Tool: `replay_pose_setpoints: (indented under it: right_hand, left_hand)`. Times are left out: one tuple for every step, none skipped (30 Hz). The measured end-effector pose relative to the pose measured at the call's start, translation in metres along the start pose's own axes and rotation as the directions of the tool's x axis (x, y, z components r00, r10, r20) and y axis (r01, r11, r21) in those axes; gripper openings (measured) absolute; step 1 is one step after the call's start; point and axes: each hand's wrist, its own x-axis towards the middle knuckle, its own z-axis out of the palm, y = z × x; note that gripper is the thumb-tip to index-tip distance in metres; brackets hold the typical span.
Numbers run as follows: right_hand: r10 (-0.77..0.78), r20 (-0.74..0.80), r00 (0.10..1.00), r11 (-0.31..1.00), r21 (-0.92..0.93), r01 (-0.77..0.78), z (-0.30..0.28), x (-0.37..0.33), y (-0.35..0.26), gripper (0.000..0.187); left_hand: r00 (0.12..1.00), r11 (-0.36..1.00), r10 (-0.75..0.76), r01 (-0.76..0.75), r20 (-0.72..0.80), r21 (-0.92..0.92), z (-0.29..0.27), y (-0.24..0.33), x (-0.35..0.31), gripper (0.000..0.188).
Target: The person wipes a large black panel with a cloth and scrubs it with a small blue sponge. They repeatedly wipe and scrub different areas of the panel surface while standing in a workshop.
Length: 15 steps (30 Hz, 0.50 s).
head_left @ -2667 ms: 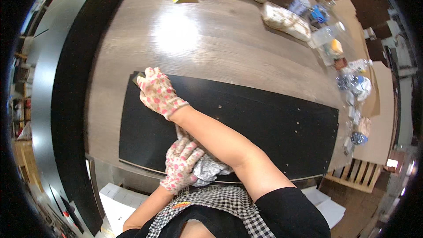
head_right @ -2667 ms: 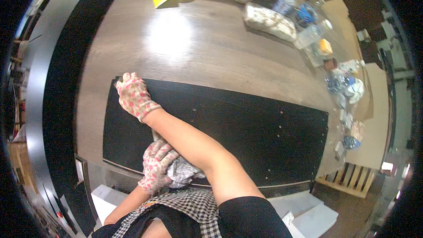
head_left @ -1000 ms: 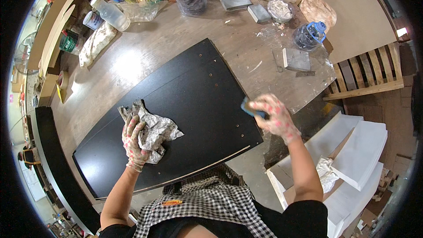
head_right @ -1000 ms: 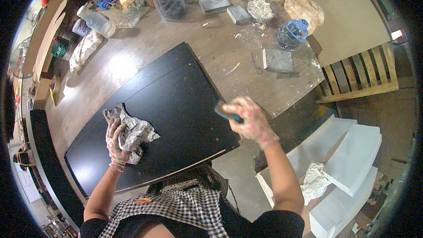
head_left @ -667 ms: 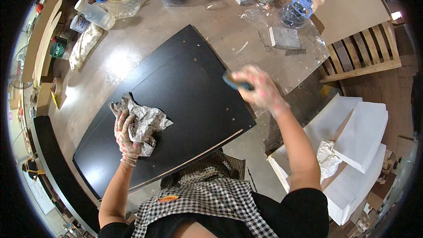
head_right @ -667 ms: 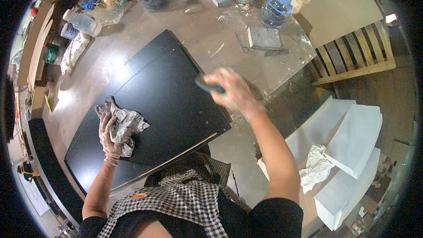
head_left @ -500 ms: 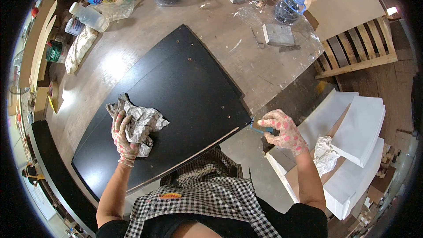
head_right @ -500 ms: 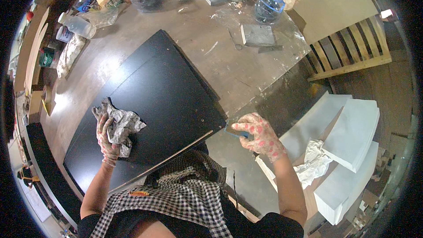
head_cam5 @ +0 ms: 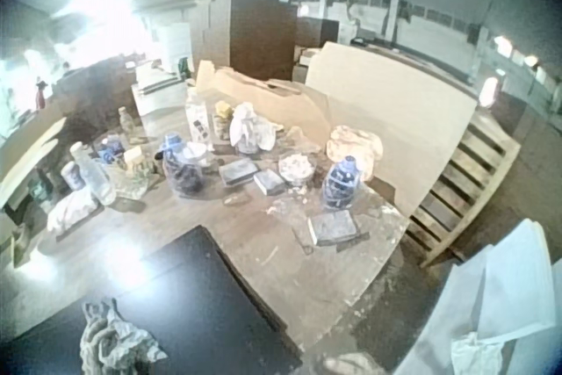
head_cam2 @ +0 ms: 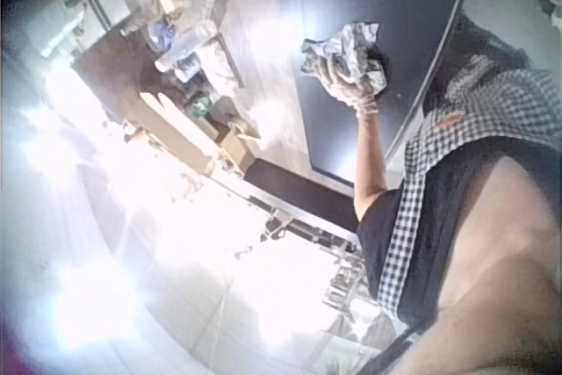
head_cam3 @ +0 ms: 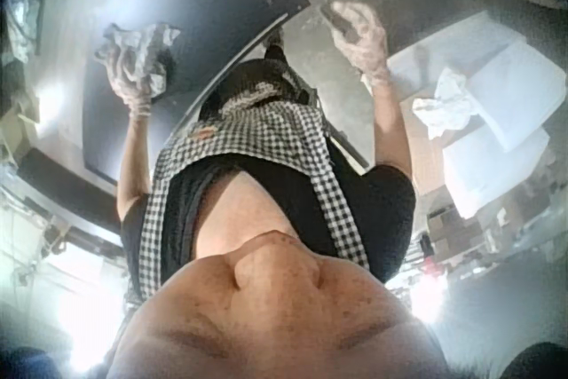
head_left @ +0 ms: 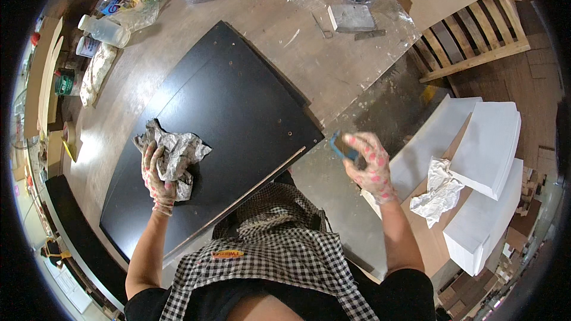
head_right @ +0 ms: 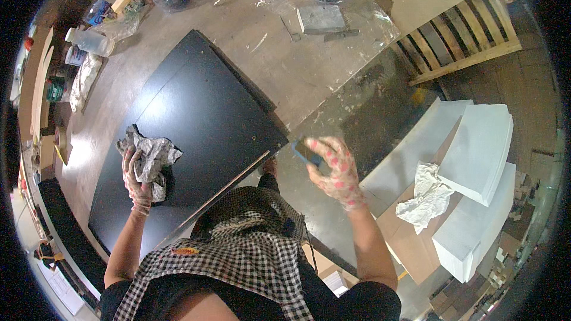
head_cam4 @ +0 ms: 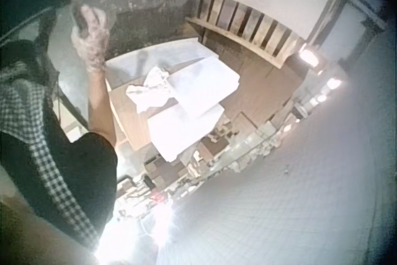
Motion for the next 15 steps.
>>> replay_pose_setpoints:
  right_hand:
    - [0.057, -0.055, 0.997, 0.998, -0.032, -0.059, 0.017, -0.001, 0.003, 0.069]
    - [0.075, -0.149, 0.986, 0.994, -0.067, -0.086, 0.033, 0.000, -0.002, 0.068]
    - [0.023, -0.192, 0.981, 0.992, -0.121, -0.047, 0.051, -0.002, -0.015, 0.068]
    - [0.010, -0.219, 0.976, 0.983, -0.177, -0.050, 0.069, -0.008, -0.038, 0.068]
    - [0.081, -0.236, 0.968, 0.963, -0.231, -0.137, 0.081, -0.013, -0.063, 0.068]
    - [-0.001, -0.188, 0.982, 0.988, -0.150, -0.028, 0.091, -0.013, -0.084, 0.068]
    - [-0.072, -0.173, 0.982, 0.996, -0.062, 0.063, 0.095, -0.010, -0.097, 0.069]
    - [-0.129, -0.078, 0.989, 0.992, -0.006, 0.128, 0.093, -0.005, -0.103, 0.071]
    - [-0.291, -0.075, 0.954, 0.954, 0.053, 0.296, 0.090, -0.003, -0.109, 0.073]
    - [-0.273, -0.127, 0.954, 0.957, 0.063, 0.282, 0.083, 0.003, -0.105, 0.075]
    - [-0.187, -0.220, 0.957, 0.980, 0.022, 0.197, 0.078, 0.007, -0.100, 0.078]
    - [-0.098, -0.252, 0.963, 0.989, -0.133, 0.066, 0.072, 0.012, -0.091, 0.078]
    - [-0.029, -0.295, 0.955, 0.969, -0.244, -0.046, 0.070, 0.015, -0.087, 0.075]
    - [-0.064, -0.276, 0.959, 0.946, -0.324, -0.030, 0.071, 0.015, -0.083, 0.074]
    - [-0.057, -0.296, 0.954, 0.924, -0.377, -0.062, 0.073, 0.015, -0.086, 0.074]
  left_hand:
    - [1.000, 0.999, -0.014, 0.013, 0.014, 0.035, 0.000, -0.001, 0.000, 0.084]
    - [0.999, 0.998, -0.034, 0.033, 0.024, 0.059, 0.000, 0.001, 0.000, 0.083]
    - [0.998, 0.996, -0.050, 0.047, 0.031, 0.079, 0.001, 0.001, 0.000, 0.082]
    - [0.999, 0.999, -0.031, 0.030, 0.010, 0.038, 0.001, 0.002, 0.001, 0.076]
    - [0.998, 0.997, -0.053, 0.052, 0.016, 0.053, 0.001, 0.002, 0.001, 0.074]
    - [0.997, 0.995, -0.077, 0.075, 0.020, 0.068, 0.001, 0.003, 0.001, 0.072]
    - [0.995, 0.992, -0.101, 0.098, 0.023, 0.082, 0.002, 0.003, 0.001, 0.069]
    - [0.998, 0.996, -0.061, 0.061, 0.002, 0.069, 0.001, 0.003, 0.001, 0.064]
    - [0.999, 0.997, -0.053, 0.053, -0.003, 0.053, 0.001, 0.003, 0.002, 0.064]
    - [0.999, 0.998, -0.042, 0.042, -0.007, 0.047, 0.001, 0.003, 0.002, 0.064]
    - [0.999, 0.999, -0.036, 0.036, -0.008, 0.041, 0.001, 0.002, 0.002, 0.064]
    - [1.000, 0.999, 0.012, -0.012, -0.001, 0.033, 0.001, 0.001, 0.002, 0.046]
    - [1.000, 0.999, -0.010, 0.009, 0.013, 0.050, 0.001, 0.001, 0.002, 0.043]
    - [1.000, 0.999, -0.012, 0.012, 0.007, 0.050, 0.002, 0.000, 0.002, 0.043]
    - [0.999, 0.999, 0.031, -0.030, -0.020, 0.041, 0.002, -0.001, 0.002, 0.043]
